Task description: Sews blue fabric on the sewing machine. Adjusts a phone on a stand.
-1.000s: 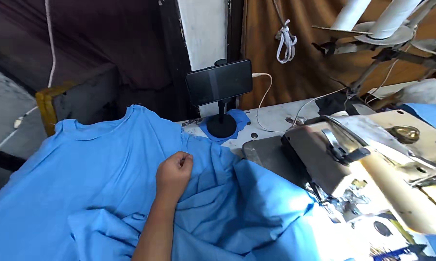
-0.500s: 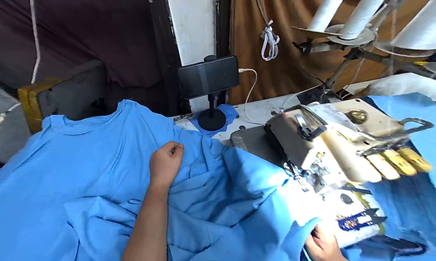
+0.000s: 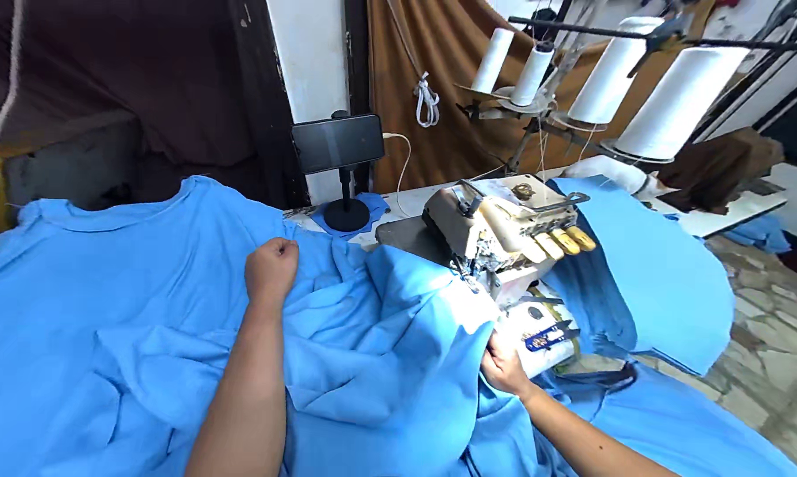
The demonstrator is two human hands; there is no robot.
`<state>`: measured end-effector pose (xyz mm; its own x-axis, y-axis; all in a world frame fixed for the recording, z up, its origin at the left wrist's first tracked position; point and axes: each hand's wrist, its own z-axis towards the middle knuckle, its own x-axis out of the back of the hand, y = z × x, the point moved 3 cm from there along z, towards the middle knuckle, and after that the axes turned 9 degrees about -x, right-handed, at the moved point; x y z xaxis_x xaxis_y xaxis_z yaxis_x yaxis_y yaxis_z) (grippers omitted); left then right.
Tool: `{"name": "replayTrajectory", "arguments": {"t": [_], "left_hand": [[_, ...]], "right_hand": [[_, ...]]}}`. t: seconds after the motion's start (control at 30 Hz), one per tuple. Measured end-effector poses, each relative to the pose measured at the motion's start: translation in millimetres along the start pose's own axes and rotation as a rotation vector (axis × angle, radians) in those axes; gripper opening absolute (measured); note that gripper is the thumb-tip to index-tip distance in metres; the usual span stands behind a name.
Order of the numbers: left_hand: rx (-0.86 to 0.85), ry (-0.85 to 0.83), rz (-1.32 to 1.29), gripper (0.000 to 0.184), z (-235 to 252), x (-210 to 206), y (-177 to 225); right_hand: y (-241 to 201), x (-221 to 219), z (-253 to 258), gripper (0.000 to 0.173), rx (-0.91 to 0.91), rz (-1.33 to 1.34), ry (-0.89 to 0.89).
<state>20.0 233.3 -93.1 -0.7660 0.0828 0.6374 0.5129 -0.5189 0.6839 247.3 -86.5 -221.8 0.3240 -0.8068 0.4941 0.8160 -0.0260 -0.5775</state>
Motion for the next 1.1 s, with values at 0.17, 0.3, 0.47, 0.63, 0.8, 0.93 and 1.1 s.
{"name": "replayTrajectory", "arguments": {"t": [0.17,0.3,0.47,0.63,0.8,0.93,1.1], "left_hand": [[0.033,-0.023,-0.007,0.031,-0.1,1.4,1.1],[0.026,-0.055,-0.013,0.033,2.4,-0.9,-2.8],[0.051,-0.064,-0.054,0.033,4.3,-2.0,-5.2],[0.071,-0.122,-0.105,0.031,10.8,-3.1,-17.9],[0.122,-0.094,-0.116,0.029,4.1,3.2,-1.7],[0.126,-0.125,-0.086,0.029,2.4,3.9,0.3],[0.103,-0.114,-0.054,0.027,2.6,1.0,-1.3]], "right_hand": [[-48.7,60.4,14.0,0.027,0.027,0.034,-0.107],[-132.9,117.7,76.2,0.030,0.216,0.303,-0.508],[-212.6,89.9,208.0,0.020,0.539,-0.079,-0.487],[-187.2,-5.0,348.3,0.024,0.125,-0.428,-0.624],[-138.1,-59.5,403.8,0.030,-0.042,-0.628,-0.728],[-118.5,-78.7,412.2,0.030,-0.192,-0.504,-0.785],[-106.8,-86.3,416.8,0.023,-0.241,-0.362,-0.814]]}}
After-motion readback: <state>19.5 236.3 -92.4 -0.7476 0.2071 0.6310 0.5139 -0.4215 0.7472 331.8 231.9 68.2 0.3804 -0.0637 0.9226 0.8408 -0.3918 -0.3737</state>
